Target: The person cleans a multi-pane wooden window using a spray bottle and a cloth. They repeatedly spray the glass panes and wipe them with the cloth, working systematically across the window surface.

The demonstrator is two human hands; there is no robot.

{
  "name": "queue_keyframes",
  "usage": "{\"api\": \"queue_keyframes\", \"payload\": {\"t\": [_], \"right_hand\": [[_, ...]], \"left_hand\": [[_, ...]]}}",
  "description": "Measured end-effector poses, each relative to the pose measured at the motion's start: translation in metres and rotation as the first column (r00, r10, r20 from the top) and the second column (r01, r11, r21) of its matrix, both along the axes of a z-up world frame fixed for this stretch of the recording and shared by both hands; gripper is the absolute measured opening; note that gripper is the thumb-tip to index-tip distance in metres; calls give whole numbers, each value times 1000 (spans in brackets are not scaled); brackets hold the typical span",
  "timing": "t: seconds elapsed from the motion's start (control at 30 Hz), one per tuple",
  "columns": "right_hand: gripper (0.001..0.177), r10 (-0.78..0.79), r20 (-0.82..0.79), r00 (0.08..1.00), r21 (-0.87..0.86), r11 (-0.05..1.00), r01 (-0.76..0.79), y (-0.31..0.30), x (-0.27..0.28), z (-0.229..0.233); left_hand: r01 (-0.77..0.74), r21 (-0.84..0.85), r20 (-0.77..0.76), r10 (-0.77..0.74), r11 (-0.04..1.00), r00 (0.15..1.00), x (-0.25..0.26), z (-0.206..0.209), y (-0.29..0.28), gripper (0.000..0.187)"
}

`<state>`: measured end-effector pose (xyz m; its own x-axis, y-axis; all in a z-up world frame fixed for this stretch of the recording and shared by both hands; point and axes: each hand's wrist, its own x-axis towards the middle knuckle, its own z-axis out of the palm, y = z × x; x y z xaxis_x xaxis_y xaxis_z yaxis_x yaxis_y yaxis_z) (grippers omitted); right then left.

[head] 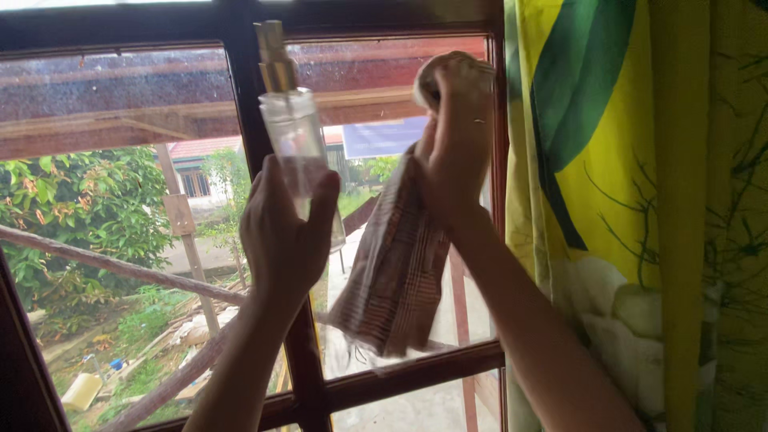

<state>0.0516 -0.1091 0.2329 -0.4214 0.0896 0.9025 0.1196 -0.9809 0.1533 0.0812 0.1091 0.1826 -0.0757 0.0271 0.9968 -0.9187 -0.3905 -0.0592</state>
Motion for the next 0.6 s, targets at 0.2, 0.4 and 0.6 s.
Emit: {"api": "queue_keyframes", "payload": {"t": [0.2,0.4,0.6], "right_hand": [[51,210,-140,968,-296,924,-243,78,31,29],[59,216,-405,888,-54,964,-259,-15,0,16],[56,222,-134,966,-216,944,-247,24,14,4]], "left_hand": [[67,-87,-149,-80,994,986,1,9,5,42],[6,-43,-190,-14,999,982,1,3,-1,39],[414,-69,-287,-416,908,863,0,2,17,39]]}}
